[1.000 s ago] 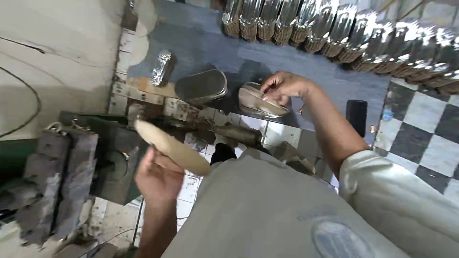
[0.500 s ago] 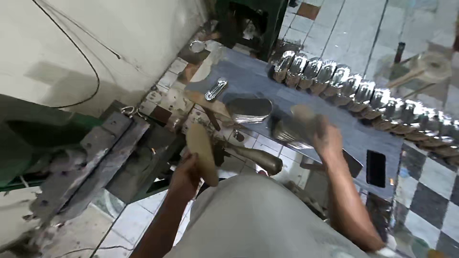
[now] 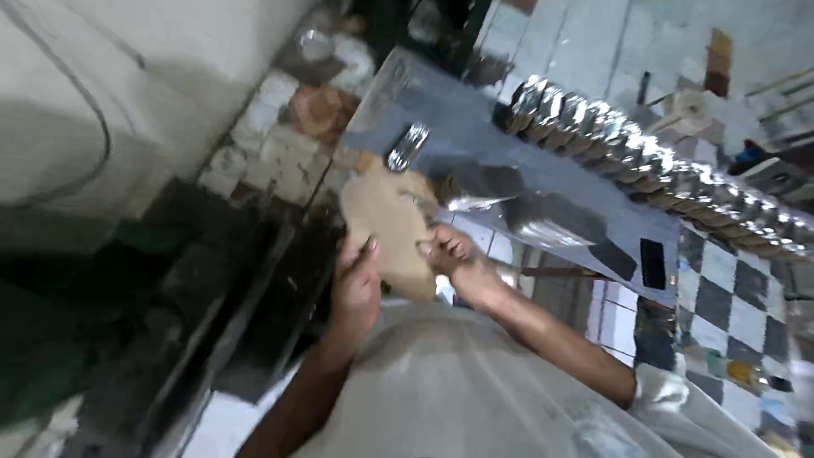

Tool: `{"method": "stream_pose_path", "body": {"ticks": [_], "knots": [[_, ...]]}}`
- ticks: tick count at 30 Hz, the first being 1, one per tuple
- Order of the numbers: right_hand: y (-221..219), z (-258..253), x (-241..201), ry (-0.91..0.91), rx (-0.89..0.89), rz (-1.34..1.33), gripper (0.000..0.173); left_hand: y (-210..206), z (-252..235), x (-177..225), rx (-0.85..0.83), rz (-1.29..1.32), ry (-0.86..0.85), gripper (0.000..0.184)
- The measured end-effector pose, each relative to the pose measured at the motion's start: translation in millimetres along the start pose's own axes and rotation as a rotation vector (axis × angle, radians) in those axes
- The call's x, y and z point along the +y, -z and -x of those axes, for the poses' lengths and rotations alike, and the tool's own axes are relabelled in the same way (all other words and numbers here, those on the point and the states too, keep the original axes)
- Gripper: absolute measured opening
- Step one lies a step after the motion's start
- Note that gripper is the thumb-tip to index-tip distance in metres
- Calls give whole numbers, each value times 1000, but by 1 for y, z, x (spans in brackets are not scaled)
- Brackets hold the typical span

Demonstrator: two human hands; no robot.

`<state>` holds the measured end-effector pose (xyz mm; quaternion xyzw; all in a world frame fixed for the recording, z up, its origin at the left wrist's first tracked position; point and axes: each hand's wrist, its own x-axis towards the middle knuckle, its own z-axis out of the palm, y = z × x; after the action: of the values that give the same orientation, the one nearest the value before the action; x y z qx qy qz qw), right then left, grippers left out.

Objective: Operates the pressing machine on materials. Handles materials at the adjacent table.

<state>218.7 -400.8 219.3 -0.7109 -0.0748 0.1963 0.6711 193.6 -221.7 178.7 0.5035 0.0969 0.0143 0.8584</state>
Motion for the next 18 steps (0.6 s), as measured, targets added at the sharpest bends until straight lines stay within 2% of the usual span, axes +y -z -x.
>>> {"method": "stream_pose_path", "body": {"ticks": [2,5,7,9,10,11,12,13,15,16,18], "knots": [[10,9,-16,121,-65,26,27,-12,4,9,-69,-18,-48,43],[35,35,-28,387,-77,45,23,-35,8,-2,-369,-53,-123,60],[60,48,-26,501,-131,101,17,-41,-11,-44,-641,-63,-193,76],[97,62,-6,529,-117,166,19,-74,-17,-83,-723,-69,-150,83],[119,68,15,525,-58,195,20,-94,-16,-100,-716,-124,-83,82],[144,77,42,482,19,223,22,-110,-17,-123,-684,-244,-27,77],[171,90,72,405,93,253,25,-127,-20,-149,-719,-418,13,79],[199,111,101,270,160,296,27,-143,-20,-176,-740,-648,75,78],[254,163,168,-124,211,387,31,-163,-24,-249,-821,-1108,232,78],[276,193,197,-324,193,402,34,-163,-27,-292,-892,-1226,294,84],[304,255,230,-669,151,395,40,-168,-31,-363,-985,-1371,220,83]]}}
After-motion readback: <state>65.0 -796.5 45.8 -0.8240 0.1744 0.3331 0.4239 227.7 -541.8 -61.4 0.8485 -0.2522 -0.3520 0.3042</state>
